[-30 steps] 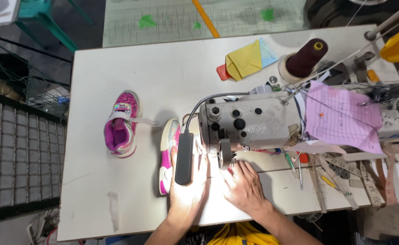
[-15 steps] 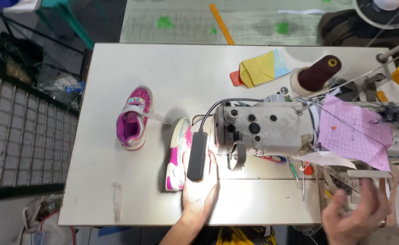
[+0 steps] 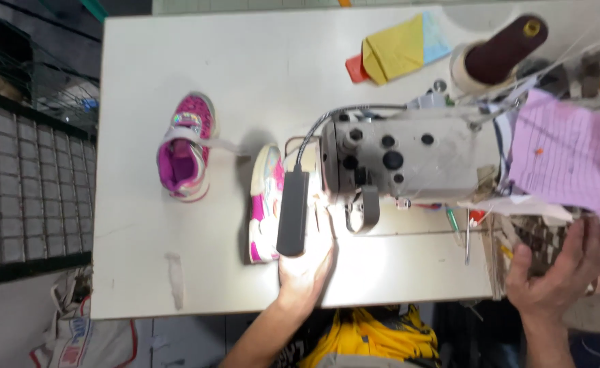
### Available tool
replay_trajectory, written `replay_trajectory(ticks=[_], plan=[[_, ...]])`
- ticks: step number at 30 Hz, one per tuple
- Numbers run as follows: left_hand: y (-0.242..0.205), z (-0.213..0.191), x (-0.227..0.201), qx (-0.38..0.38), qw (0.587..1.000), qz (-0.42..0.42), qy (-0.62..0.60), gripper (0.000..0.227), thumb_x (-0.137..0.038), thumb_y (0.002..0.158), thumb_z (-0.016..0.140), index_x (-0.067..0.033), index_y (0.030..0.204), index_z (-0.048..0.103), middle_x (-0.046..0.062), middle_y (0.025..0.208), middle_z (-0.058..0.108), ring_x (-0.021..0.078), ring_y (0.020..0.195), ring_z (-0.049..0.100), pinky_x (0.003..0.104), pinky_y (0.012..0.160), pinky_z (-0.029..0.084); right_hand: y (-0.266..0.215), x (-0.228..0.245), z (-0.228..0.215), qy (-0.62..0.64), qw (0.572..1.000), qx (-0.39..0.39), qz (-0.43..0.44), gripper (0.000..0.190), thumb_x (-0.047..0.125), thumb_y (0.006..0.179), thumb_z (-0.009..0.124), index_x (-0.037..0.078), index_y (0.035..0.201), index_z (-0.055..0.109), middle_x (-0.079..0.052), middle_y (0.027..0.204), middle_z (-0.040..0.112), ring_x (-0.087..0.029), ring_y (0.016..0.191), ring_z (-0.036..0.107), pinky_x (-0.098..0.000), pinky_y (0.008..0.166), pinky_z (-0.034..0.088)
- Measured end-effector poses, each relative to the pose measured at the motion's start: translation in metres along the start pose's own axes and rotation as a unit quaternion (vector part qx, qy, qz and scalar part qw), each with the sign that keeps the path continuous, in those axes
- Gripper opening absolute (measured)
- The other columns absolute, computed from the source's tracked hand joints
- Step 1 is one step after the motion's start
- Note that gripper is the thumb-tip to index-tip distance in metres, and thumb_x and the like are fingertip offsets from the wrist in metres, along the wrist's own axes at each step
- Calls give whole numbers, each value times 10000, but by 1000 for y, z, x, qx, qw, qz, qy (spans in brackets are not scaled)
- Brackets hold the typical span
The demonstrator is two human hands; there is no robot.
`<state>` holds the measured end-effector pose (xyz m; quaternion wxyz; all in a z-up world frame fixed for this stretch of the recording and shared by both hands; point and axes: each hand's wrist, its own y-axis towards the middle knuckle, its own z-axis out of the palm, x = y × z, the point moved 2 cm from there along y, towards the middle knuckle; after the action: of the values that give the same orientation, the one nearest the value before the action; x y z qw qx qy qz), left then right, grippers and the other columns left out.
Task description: The person sews a white strap onto a pink child's shoe using a sewing machine. They position the shoe under the needle, guide the strap through the machine, and trim the excess material with scissors. The person repeats this process for the second shoe, ensuring the straps are securely attached.
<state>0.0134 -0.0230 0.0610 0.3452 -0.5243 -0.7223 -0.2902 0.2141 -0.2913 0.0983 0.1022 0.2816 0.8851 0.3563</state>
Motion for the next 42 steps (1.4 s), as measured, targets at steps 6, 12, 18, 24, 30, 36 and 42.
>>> replay_trajectory(ticks=[6,12,18,24,30,36,42], plan=[[-4,-10,15,-92,959,-175,-201,454,-145,966,489,-83,1386,650,73,1411,641,162,1364,541,386,1042,531,-11,-11,3,32,999,23,-2,659,218,1103,561,-212,1569,383,-449,1556,403,-640,1437,388,-724,1194,344],[-6,14,-24,50,994,66,76,801,114,766,685,105,1519,411,240,1529,489,272,1435,465,342,1204,354,-10,-7,3,50,998,46,1,663,200,1109,558,-164,1608,319,-445,1591,352,-629,1477,342,-730,1219,312],[-7,-2,0,-48,981,-129,-133,545,-22,969,390,-38,1491,546,55,1538,527,135,1451,440,360,990,530,-12,-12,7,28,998,53,5,674,207,1106,573,-142,1622,317,-471,1578,375,-665,1435,408,-707,1196,337],[0,13,-15,43,991,-25,-124,600,-49,953,394,79,1539,394,214,1599,415,272,1509,357,490,1217,335,-12,-9,9,40,998,56,15,683,209,1103,566,-176,1614,326,-451,1602,327,-648,1474,349,-713,1221,313],[0,11,-14,34,990,-49,-131,584,-16,975,421,84,1548,368,213,1606,408,276,1501,376,425,1226,348,-18,-14,13,13,999,36,-1,673,189,1075,605,-271,1540,448,-516,1493,474,-670,1375,467,-691,1170,375],[8,2,2,18,999,-3,45,688,119,830,622,110,1496,450,230,1512,522,280,1416,496,333,1241,313,-16,-15,13,12,999,31,-4,672,202,1082,601,-257,1548,449,-500,1499,474,-651,1382,475,-675,1169,388],[14,14,-4,13,991,-59,-121,1050,-86,649,979,58,1526,419,179,1548,498,255,1436,482,432,1202,395,-16,-15,13,13,999,29,-20,652,189,1100,611,-198,1583,408,-496,1501,471,-653,1387,484,-688,1147,418]])
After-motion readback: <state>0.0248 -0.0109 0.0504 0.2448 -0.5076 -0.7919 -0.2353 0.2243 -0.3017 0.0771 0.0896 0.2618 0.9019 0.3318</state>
